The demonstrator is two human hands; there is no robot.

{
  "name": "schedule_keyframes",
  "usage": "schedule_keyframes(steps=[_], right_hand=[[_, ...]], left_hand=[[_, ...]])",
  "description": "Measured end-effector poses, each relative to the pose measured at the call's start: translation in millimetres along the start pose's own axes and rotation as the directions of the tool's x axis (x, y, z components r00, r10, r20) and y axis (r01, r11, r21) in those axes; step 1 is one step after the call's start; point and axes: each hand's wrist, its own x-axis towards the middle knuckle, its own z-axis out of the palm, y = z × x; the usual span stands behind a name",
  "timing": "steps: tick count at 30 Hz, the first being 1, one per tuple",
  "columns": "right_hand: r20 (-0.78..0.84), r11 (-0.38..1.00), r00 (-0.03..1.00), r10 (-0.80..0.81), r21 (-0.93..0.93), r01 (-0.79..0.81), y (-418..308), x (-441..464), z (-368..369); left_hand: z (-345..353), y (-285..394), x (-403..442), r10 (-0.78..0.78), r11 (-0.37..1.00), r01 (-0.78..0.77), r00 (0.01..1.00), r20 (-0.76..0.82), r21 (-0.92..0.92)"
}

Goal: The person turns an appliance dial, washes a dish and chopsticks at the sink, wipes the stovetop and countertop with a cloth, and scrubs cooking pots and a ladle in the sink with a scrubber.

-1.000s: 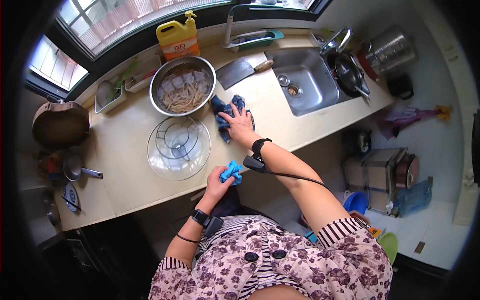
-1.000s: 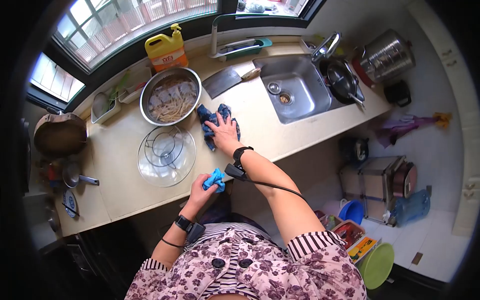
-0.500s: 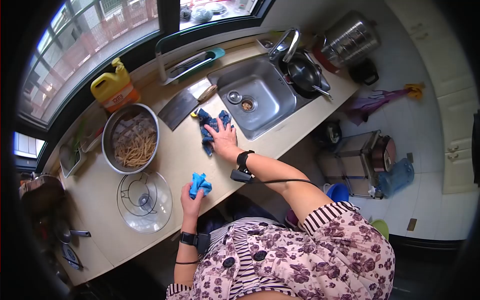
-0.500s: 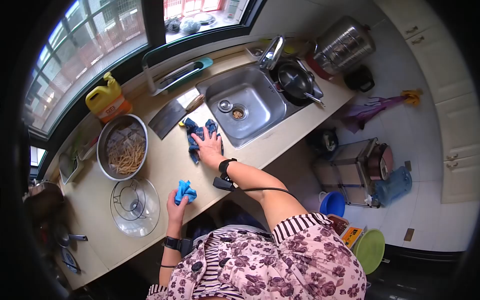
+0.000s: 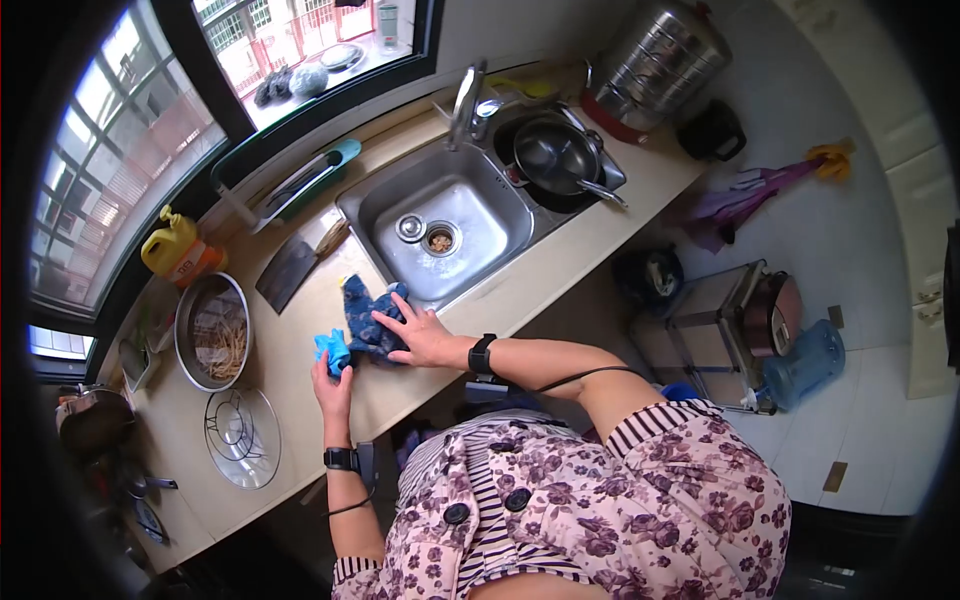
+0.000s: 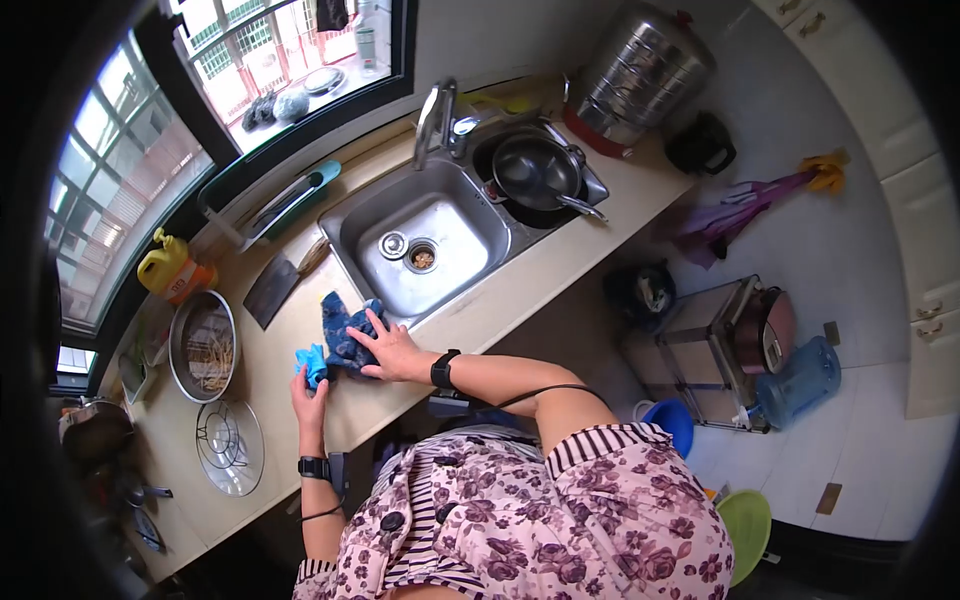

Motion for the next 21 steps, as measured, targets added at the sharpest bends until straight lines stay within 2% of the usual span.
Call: schedule_keyframes(steps=[2, 3, 4, 8, 10, 11, 12, 14, 16, 18, 21], right_hand=[[-0.021, 0.993, 0.998, -0.054, 0.1, 0.055, 31.5, -15.2, -18.6], [-0.09, 0.994, 0.993, -0.071, 0.077, 0.078, 51.2, -22.5, -23.7], [-0.031, 0.992, 0.999, -0.018, 0.125, 0.022, 70.7, -29.5, -36.1], [-0.142, 0.974, 0.97, 0.196, 0.144, -0.176, 173.4, -51.3, -50.8], [-0.239, 0.963, 0.938, 0.251, 0.161, -0.217, 227.7, -62.2, -61.6], [-0.249, 0.944, 0.92, 0.301, 0.214, -0.251, 246.3, -69.3, -76.9], [-0.256, 0.919, 0.899, 0.356, 0.267, -0.289, 264.4, -75.8, -92.2], [-0.436, 0.945, 0.841, 0.321, 0.207, -0.254, 312.4, -87.4, -103.0], [-0.5, 0.91, 0.761, 0.414, 0.204, -0.361, 336.0, -105.9, -130.2], [-0.465, 0.829, 0.686, 0.559, 0.312, -0.464, 365.3, -115.2, -151.1], [-0.487, 0.797, 0.636, 0.599, 0.285, -0.532, 409.2, -124.6, -183.4]], left_hand=[[20.9, 4.4, -0.3, -0.032, 0.982, 0.034, 0.999, -0.013, 0.185], [29.2, 5.0, -0.8, 0.006, 0.956, 0.015, 0.998, -0.069, 0.292], [32.6, 9.5, 1.4, -0.019, 0.952, 0.04, 0.997, -0.074, 0.302], [34.5, 28.5, 4.6, -0.102, 0.947, 0.127, 0.99, -0.099, 0.295], [33.1, 39.5, 3.6, -0.129, 0.932, 0.162, 0.984, -0.122, 0.325], [31.2, 70.8, 3.2, -0.259, 0.886, 0.287, 0.958, -0.123, 0.366], [32.8, 93.7, 4.9, -0.212, 0.838, 0.27, 0.962, -0.175, 0.474], [35.3, 126.8, 7.5, -0.094, 0.698, 0.236, 0.966, -0.241, 0.676], [40.4, 158.0, 12.4, 0.017, 0.738, 0.143, 0.973, -0.23, 0.66], [60.7, 172.6, 30.7, 0.101, 0.803, 0.05, 0.971, -0.218, 0.594], [94.7, 183.5, 46.0, 0.139, 0.89, -0.073, 0.984, -0.116, 0.449]])
